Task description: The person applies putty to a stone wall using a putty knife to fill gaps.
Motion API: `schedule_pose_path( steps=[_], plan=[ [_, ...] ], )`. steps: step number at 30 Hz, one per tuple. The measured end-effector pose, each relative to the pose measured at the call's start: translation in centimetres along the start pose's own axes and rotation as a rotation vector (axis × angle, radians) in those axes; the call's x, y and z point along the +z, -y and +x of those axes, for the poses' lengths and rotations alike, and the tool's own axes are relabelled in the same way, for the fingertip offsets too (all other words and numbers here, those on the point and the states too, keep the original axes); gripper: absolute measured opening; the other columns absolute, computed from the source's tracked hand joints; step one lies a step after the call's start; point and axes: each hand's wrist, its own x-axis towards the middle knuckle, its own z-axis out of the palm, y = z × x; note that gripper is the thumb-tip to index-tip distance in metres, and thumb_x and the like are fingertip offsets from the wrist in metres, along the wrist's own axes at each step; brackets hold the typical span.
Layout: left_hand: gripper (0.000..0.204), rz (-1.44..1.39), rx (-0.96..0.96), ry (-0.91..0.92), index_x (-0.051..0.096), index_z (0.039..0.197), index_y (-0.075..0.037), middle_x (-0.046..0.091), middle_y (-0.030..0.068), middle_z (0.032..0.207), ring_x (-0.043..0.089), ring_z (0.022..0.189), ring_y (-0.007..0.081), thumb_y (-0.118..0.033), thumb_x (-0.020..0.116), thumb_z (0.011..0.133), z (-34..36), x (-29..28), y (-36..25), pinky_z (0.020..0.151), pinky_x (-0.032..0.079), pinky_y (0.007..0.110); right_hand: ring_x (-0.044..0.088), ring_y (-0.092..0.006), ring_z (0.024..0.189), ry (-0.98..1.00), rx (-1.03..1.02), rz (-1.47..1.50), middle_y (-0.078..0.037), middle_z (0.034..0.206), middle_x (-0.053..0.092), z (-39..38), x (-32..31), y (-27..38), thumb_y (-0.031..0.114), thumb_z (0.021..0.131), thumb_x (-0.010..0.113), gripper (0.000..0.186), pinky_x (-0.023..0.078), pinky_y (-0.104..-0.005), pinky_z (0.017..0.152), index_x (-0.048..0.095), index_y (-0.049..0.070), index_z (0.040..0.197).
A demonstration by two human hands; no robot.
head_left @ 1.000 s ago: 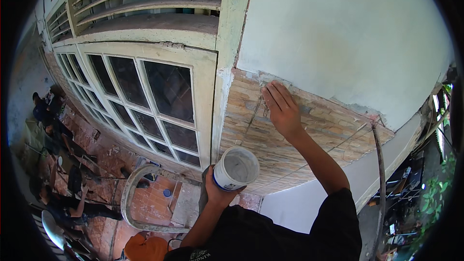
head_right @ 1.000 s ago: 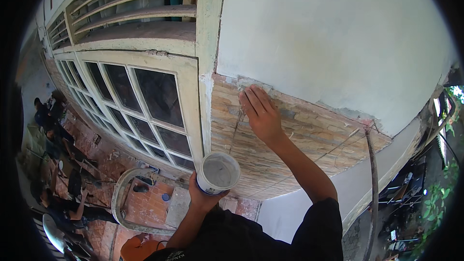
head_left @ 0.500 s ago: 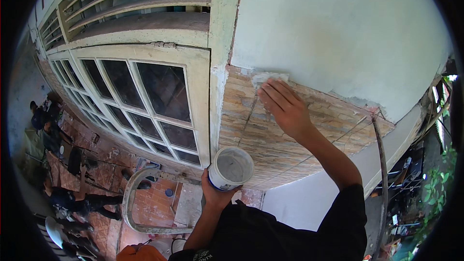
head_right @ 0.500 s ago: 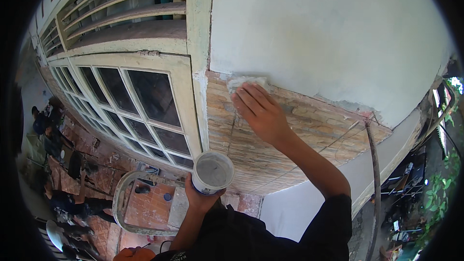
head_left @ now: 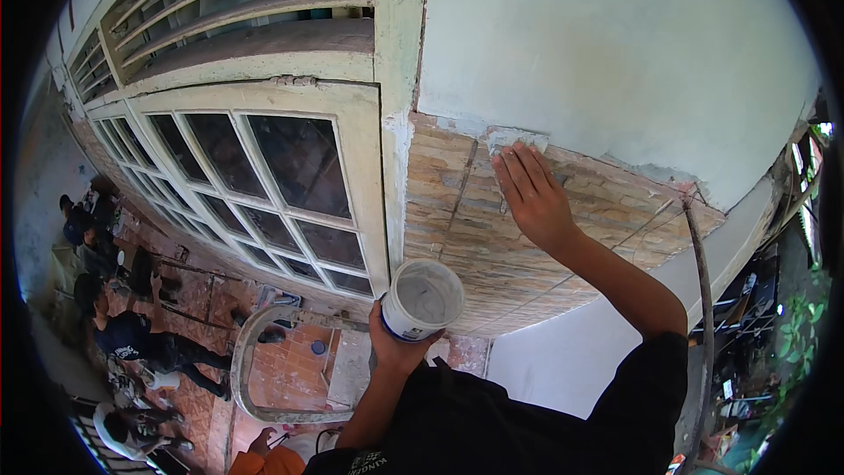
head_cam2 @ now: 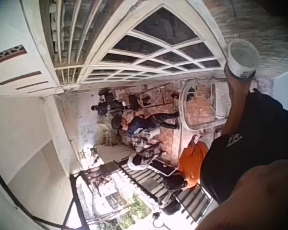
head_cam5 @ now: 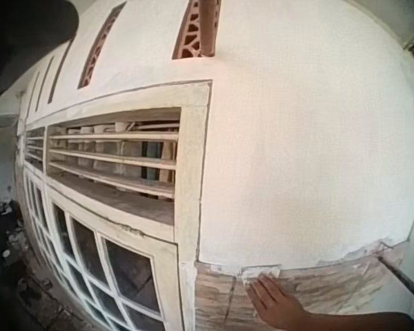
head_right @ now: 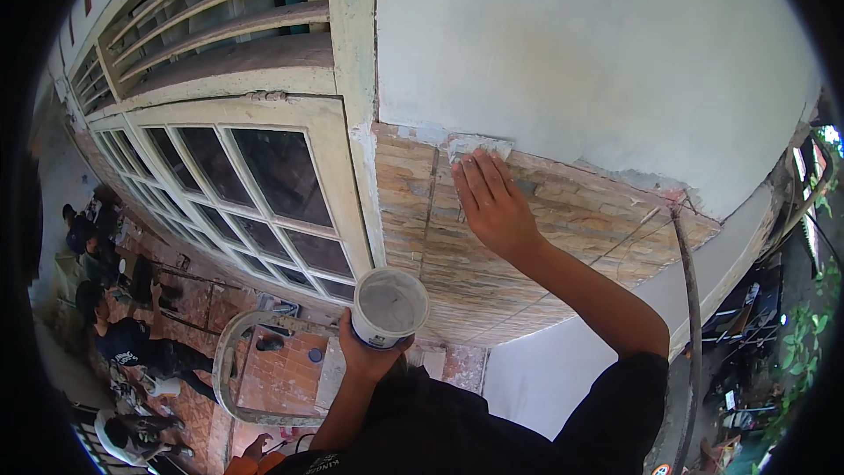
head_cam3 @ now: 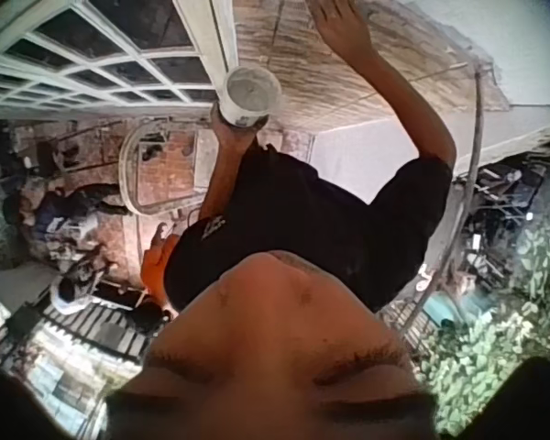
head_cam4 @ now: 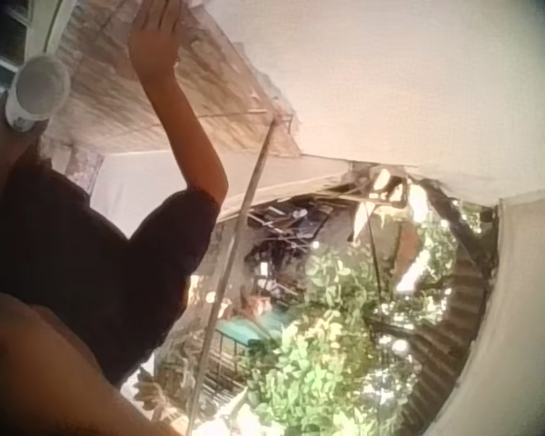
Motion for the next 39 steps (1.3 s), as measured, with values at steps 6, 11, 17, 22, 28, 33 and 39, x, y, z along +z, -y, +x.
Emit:
schedule_pose_path(
  steps=[6, 11, 17, 22, 28, 33, 39],
  plan=[
    [0.066, -0.091, -0.034, 0.012, 0.045, 0.14, -0.019, 0.046, 0.0084, 0.141, 0.044, 0.13, 0.0335, -0.063, 0.031, 0.093, -0.2, -0.2, -0.3, 0.096, 0.039, 0.056, 0.054, -0.0316, 0.125, 0.018, 0.034, 0.114, -0.016, 0.123, 0.061, -2.2, -1.5, -2.7, 0.005, 0.083, 0.061, 0.041, 0.044, -0.0446, 0.108, 0.061, -0.002, 0.124],
    [0.066, -0.144, -0.061, 0.008, 0.047, 0.139, -0.02, 0.047, 0.0084, 0.14, 0.045, 0.127, 0.0328, -0.064, 0.032, 0.091, -0.2, -0.4, -0.3, 0.095, 0.04, 0.055, 0.058, -0.0268, 0.122, 0.047, 0.24, 0.265, -0.009, 0.123, 0.064, -6.1, -4.0, -4.6, -0.007, 0.076, 0.064, 0.047, 0.049, -0.041, 0.105, 0.064, 0.005, 0.122],
    [0.066, -0.153, -0.018, 0.061, 0.047, 0.139, -0.019, 0.046, 0.0092, 0.142, 0.045, 0.128, 0.0337, -0.063, 0.032, 0.091, -0.3, -1.1, -0.8, 0.096, 0.039, 0.056, 0.063, -0.0281, 0.115, -0.035, 0.311, 0.437, -0.009, 0.12, 0.067, -3.2, -8.2, -2.6, -0.016, 0.069, 0.065, 0.055, 0.052, -0.0409, 0.101, 0.065, 0.006, 0.12],
    [0.068, -0.163, -0.002, 0.037, 0.046, 0.142, -0.023, 0.046, 0.0072, 0.144, 0.041, 0.134, 0.036, -0.067, 0.035, 0.091, -1.1, -1.1, -0.7, 0.106, 0.031, 0.062, 0.055, -0.03, 0.126, -0.114, 0.274, 0.322, -0.013, 0.13, 0.061, 1.9, -1.6, 2.0, -0.009, 0.079, 0.058, 0.051, 0.045, -0.043, 0.107, 0.062, 0.005, 0.127],
    [0.062, -0.303, -0.031, -0.155, 0.052, 0.135, -0.024, 0.054, 0.0067, 0.136, 0.048, 0.128, 0.0358, -0.066, 0.046, 0.089, -1.5, -0.7, -0.5, 0.103, 0.034, 0.063, 0.046, -0.0338, 0.135, -0.138, 0.276, 0.2, -0.015, 0.142, 0.053, -1.2, 6.7, 1.2, 0.005, 0.098, 0.033, 0.045, 0.033, -0.0441, 0.115, 0.051, 0.002, 0.139],
    [0.062, -0.318, 0.044, -0.107, 0.053, 0.132, -0.023, 0.055, 0.0069, 0.132, 0.049, 0.125, 0.0347, -0.069, 0.044, 0.09, -1.2, -2.4, -0.5, 0.106, 0.031, 0.061, 0.048, -0.0319, 0.133, -0.066, 0.233, 0.235, -0.014, 0.143, 0.051, -1.8, 7.0, 0.9, -0.003, 0.096, 0.033, 0.048, 0.037, -0.0413, 0.113, 0.051, 0.004, 0.14],
    [0.064, -0.318, 0.024, -0.182, 0.052, 0.132, -0.023, 0.054, 0.008, 0.133, 0.047, 0.126, 0.0356, -0.07, 0.044, 0.089, -1.1, -0.9, -0.5, 0.105, 0.032, 0.062, 0.051, -0.0307, 0.13, 0.076, 0.292, 0.373, -0.015, 0.139, 0.055, -1.6, 3.4, 0.3, -0.009, 0.093, 0.035, 0.049, 0.04, -0.0391, 0.111, 0.054, 0.003, 0.137]
  ],
)
